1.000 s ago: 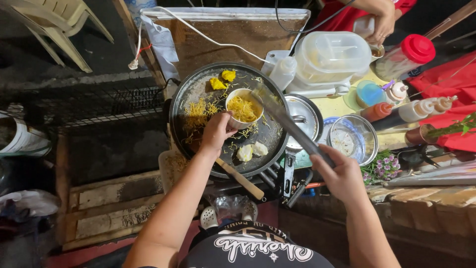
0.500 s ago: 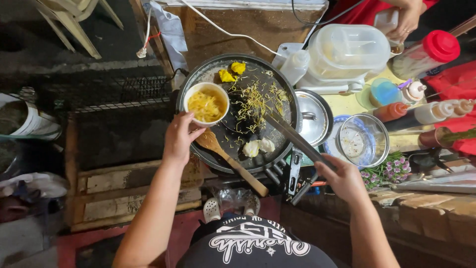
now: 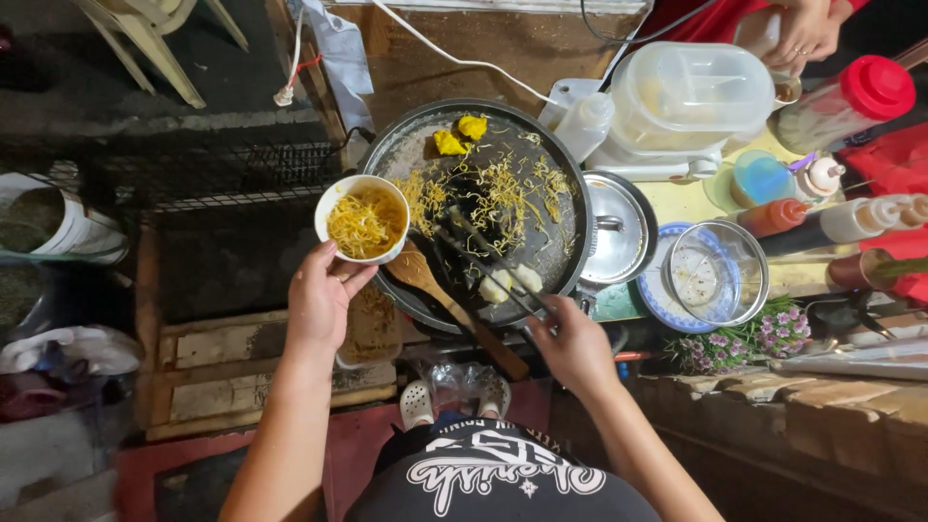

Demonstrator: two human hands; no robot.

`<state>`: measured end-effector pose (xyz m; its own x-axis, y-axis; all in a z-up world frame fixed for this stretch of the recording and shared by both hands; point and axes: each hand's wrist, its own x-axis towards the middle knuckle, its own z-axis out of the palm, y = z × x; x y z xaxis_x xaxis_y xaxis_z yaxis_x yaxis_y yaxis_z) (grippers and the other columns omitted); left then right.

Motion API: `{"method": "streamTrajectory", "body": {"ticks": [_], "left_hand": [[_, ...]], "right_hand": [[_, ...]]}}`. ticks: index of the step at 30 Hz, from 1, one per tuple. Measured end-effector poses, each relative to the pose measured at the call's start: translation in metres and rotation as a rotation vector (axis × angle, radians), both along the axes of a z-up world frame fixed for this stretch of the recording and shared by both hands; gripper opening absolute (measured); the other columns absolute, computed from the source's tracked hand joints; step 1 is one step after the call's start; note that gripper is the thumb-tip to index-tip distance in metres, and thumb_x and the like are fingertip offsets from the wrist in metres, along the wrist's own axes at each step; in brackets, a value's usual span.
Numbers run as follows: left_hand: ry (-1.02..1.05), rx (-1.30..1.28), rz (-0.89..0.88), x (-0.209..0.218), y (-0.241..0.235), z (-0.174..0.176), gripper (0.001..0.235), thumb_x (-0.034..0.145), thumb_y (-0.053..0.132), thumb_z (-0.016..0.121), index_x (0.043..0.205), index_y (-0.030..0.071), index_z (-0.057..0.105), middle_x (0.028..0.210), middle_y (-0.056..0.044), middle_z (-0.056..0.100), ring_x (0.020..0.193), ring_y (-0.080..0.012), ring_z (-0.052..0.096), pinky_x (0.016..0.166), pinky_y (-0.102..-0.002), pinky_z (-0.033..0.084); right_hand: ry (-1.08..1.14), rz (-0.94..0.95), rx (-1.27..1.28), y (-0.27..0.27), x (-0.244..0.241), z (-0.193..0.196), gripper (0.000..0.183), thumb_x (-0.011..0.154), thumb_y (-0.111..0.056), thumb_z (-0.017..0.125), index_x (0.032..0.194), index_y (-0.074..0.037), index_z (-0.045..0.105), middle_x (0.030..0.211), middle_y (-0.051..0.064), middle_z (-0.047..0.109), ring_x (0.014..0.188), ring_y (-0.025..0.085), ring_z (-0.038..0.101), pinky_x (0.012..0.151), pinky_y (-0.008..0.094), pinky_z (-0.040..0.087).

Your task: Stirring noodles on a large griddle and portioning them into small cups using tongs and a wooden spatula.

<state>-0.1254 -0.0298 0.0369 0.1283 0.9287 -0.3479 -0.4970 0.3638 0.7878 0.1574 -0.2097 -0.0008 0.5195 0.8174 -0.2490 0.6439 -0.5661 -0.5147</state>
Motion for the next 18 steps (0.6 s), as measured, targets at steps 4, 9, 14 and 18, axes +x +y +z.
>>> {"method": "streamTrajectory", "body": {"ticks": [4,9,14,18], "left_hand": [[-0.013,-0.001,0.034,-0.011,-0.004,0.000,0.020,0.096,0.028,0.063,0.097,0.009,0.060,0.095,-0.009,0.062,0.085,-0.0295,0.076,0.098,-0.056,0.061],[0.000,0.006,0.044,-0.025,-0.007,-0.010,0.021,0.097,0.029,0.063,0.096,0.008,0.059,0.095,-0.009,0.062,0.086,-0.0301,0.076,0.099,-0.057,0.060],[-0.008,0.001,0.062,-0.032,-0.008,-0.011,0.022,0.097,0.029,0.063,0.097,0.008,0.060,0.094,-0.009,0.063,0.083,-0.0292,0.076,0.098,-0.057,0.061],[-0.012,-0.012,0.060,-0.034,-0.009,-0.007,0.020,0.096,0.029,0.064,0.094,0.009,0.061,0.092,-0.007,0.063,0.081,-0.0279,0.075,0.096,-0.056,0.062]], "right_hand": [[-0.108,0.124,0.137,0.003,-0.018,-0.029,0.038,0.083,-0.039,0.079,0.112,-0.020,0.064,0.097,0.005,0.070,0.092,0.035,0.073,0.079,0.050,0.061],[-0.060,0.114,0.145,-0.005,-0.028,-0.028,0.040,0.085,-0.033,0.078,0.116,-0.015,0.061,0.097,0.005,0.060,0.084,0.034,0.074,0.072,0.048,0.063],[-0.108,0.089,0.174,-0.012,-0.022,-0.042,0.039,0.086,-0.032,0.079,0.114,-0.013,0.060,0.104,0.004,0.059,0.087,0.033,0.075,0.072,0.046,0.065],[-0.040,0.106,0.240,-0.021,-0.024,-0.043,0.054,0.084,-0.040,0.081,0.119,-0.007,0.057,0.115,0.013,0.056,0.098,0.040,0.072,0.076,0.051,0.065]]}}
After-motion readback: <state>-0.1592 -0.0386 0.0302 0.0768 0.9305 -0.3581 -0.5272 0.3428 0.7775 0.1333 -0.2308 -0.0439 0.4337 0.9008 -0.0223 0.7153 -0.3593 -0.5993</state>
